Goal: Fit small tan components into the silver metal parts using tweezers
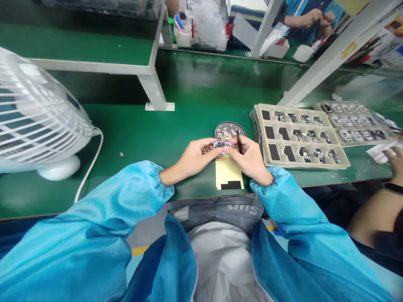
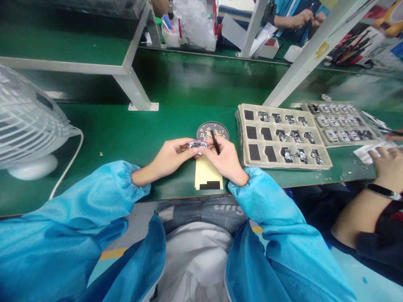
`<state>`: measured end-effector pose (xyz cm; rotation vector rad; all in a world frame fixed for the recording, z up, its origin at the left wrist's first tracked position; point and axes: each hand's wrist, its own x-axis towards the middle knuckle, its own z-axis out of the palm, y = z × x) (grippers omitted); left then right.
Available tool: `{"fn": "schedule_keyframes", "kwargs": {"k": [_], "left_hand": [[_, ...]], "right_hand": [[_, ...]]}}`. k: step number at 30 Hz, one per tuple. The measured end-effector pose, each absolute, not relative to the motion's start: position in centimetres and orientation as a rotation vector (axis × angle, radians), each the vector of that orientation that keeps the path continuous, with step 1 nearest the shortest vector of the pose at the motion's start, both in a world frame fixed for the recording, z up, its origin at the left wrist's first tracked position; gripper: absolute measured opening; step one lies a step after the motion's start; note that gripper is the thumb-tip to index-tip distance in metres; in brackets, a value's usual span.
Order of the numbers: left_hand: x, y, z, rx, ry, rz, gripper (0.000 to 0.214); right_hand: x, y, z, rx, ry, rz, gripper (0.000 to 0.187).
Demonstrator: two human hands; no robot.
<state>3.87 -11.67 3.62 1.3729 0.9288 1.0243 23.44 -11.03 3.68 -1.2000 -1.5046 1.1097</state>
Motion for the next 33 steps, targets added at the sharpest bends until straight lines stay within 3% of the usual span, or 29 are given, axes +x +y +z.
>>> {"fn": "schedule_keyframes", "kwargs": {"k": [14, 20, 25, 33], "left_hand": [[4.2, -12.1, 2.3, 1.331, 1.053, 1.122, 0.038], [3.7, -11.5, 2.6, 1.742, 1.229, 1.121, 0.018], [3.6, -11.9, 2.6, 1.85, 1.215, 1.097, 0.017], [3.3, -11.5, 2.0, 1.882, 1.21, 1.085, 0.018]], "right_hand": [[22.8, -10.5, 2.4, -1.135, -1.502, 1.214, 0.05], [23.8, -10.7, 2.9, -1.155, -1.69, 0.775, 0.048], [24.0, -11.1, 3.5, -0.951, -1.861, 0.572, 0.011], [24.3, -10.6, 2.1, -0.976, -1.956, 0.538, 0.013]]}}
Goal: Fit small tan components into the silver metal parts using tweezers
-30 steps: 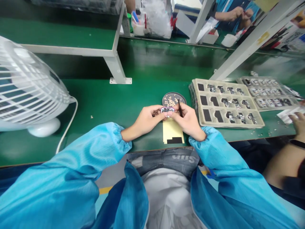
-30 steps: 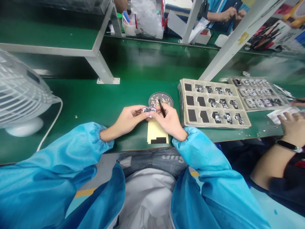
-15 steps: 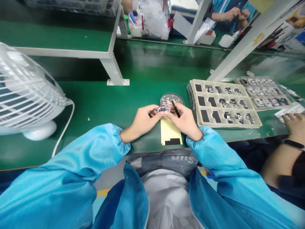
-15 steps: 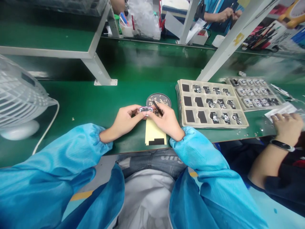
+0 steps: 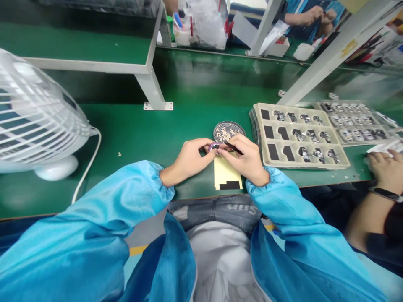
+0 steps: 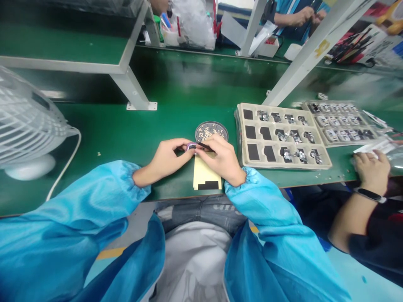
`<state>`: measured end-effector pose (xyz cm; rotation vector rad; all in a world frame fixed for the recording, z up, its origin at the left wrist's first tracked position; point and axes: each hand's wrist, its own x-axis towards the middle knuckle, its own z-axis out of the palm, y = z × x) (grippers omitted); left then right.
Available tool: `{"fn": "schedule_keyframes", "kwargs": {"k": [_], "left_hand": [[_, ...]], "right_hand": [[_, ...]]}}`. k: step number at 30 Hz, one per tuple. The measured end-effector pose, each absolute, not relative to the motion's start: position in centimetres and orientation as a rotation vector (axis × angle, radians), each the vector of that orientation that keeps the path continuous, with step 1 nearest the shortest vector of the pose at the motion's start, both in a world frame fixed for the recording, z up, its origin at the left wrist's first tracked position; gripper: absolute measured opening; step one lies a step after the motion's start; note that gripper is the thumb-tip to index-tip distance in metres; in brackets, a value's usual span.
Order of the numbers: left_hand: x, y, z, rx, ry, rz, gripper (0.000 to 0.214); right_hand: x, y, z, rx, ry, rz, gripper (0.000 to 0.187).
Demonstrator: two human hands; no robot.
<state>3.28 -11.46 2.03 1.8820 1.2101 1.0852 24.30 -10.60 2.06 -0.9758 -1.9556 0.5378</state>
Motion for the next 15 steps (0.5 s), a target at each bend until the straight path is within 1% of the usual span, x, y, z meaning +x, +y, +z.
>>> {"fn": "schedule_keyframes", "kwargs": {"k": [4, 8, 12, 15], "left_hand": [[3.1, -11.4, 2.0, 1.969, 1.216, 1.101, 0.017], [3.1, -11.2, 2.2, 1.865, 1.24, 1.038, 0.019], [2.8, -10.5, 2.4, 1.789, 1.301, 1.013, 0.018], [2.3, -9.9, 2.4, 1.799, 1.359, 1.027, 0.018]], "right_hand": [[24.4, -10.6, 2.1, -0.955, -2.021, 0.565, 0.013], [24.5, -10.5, 2.7, -0.961, -2.017, 0.561, 0.013], [25.0, -9.9, 2.9, -1.209, -1.945, 0.356, 0.012], [25.4, -9.8, 2.6, -1.379, -2.029, 0.29, 0.021]]}}
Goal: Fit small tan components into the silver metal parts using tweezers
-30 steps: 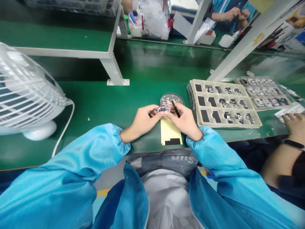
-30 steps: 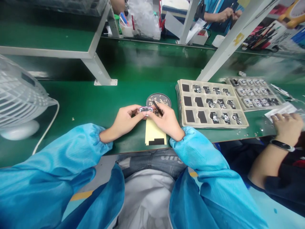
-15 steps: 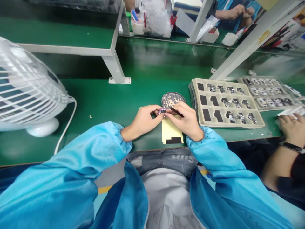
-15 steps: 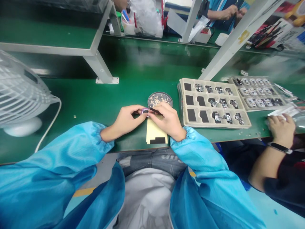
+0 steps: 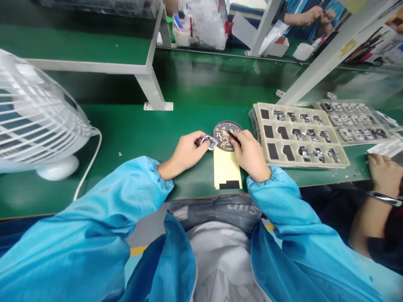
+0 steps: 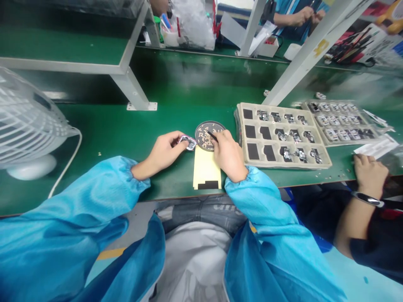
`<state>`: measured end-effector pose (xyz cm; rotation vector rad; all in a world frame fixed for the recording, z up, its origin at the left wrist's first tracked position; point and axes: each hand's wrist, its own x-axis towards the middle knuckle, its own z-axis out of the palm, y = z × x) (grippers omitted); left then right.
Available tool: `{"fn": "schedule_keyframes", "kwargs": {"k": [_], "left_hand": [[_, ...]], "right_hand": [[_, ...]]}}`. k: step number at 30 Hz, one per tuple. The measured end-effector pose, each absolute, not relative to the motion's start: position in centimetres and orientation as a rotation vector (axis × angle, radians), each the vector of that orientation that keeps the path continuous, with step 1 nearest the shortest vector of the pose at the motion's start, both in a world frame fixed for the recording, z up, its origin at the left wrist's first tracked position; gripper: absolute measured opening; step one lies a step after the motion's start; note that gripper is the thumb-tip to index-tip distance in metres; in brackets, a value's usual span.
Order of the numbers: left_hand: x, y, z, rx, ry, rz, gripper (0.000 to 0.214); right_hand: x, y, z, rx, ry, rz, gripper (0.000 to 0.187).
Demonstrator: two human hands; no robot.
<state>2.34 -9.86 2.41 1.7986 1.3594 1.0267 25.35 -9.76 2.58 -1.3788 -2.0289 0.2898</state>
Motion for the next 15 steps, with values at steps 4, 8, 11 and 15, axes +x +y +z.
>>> {"fn": "schedule_keyframes", "kwargs": {"k": [4, 8, 11, 15], "left_hand": [[1.6, -8.8, 1.9, 1.828, 1.389, 1.066, 0.018], [0.5, -5.4, 1.1, 1.799, 1.379, 1.096, 0.031], [-0.3, -0.3, 1.0, 1.628, 1.389, 1.199, 0.031], [-0.7, 5.5, 0.4, 1.304, 1.597, 1.472, 0.041]], "right_hand": [[25.5, -10.7, 2.7, -1.264, -1.958, 0.277, 0.009], [25.2, -11.7, 3.2, -1.08, -1.847, 0.332, 0.012], [25.2, -11.9, 3.2, -0.982, -1.863, 0.362, 0.009], [25.7, -12.3, 2.8, -0.915, -1.932, 0.45, 0.008]]}}
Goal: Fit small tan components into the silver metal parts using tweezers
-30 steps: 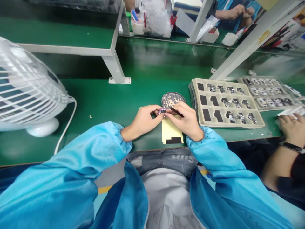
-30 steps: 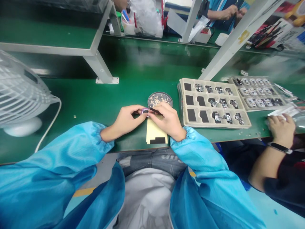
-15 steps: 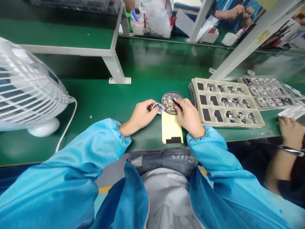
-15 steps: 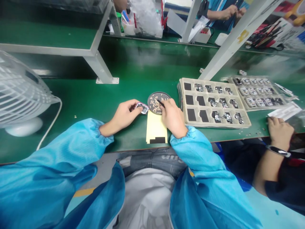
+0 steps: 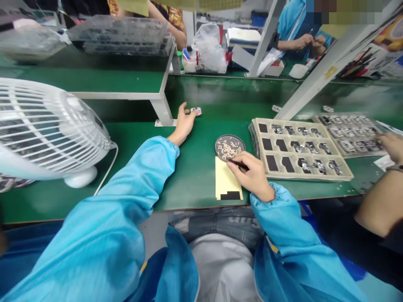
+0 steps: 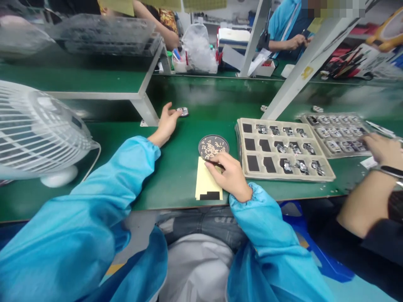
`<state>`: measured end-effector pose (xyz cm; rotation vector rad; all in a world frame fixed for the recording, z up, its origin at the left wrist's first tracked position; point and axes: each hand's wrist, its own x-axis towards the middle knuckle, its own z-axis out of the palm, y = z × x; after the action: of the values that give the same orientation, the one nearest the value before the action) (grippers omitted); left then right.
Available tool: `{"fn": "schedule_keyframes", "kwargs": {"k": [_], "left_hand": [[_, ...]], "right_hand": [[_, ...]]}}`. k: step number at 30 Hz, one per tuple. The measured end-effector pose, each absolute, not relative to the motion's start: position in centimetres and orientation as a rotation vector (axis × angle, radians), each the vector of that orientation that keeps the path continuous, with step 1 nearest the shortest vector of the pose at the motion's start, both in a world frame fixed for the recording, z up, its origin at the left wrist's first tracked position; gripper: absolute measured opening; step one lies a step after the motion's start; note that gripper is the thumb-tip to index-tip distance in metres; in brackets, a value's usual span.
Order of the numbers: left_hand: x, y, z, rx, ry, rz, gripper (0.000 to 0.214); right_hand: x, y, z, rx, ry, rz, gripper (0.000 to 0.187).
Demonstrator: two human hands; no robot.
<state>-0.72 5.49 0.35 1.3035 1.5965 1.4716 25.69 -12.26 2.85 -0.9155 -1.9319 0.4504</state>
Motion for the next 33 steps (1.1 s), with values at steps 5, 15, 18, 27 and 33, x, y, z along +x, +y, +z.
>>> {"fn": "schedule_keyframes", "kwargs": {"k": [5, 15, 18, 27, 33], "left_hand": [[-0.3, 4.4, -1.2, 1.721, 1.549, 1.364, 0.045], [1.0, 0.5, 1.0, 2.401, 1.355, 0.758, 0.025], [0.9, 0.6, 1.0, 2.383, 1.35, 0.767, 0.025], [0.9, 0.5, 0.9, 2.408, 1.343, 0.765, 0.025], [0.8, 0.6, 0.9, 2.4, 1.341, 0.758, 0.024]], "right_hand": [[26.9, -13.9, 1.7, -1.037, -1.957, 0.595, 0.009], [26.9, -14.2, 1.1, -1.251, -2.047, 0.756, 0.02], [26.9, -14.3, 1.2, -1.245, -2.085, 0.747, 0.019], [27.1, -14.4, 1.3, -1.225, -2.11, 0.743, 0.019], [27.1, -14.4, 1.2, -1.242, -2.126, 0.734, 0.019]]}}
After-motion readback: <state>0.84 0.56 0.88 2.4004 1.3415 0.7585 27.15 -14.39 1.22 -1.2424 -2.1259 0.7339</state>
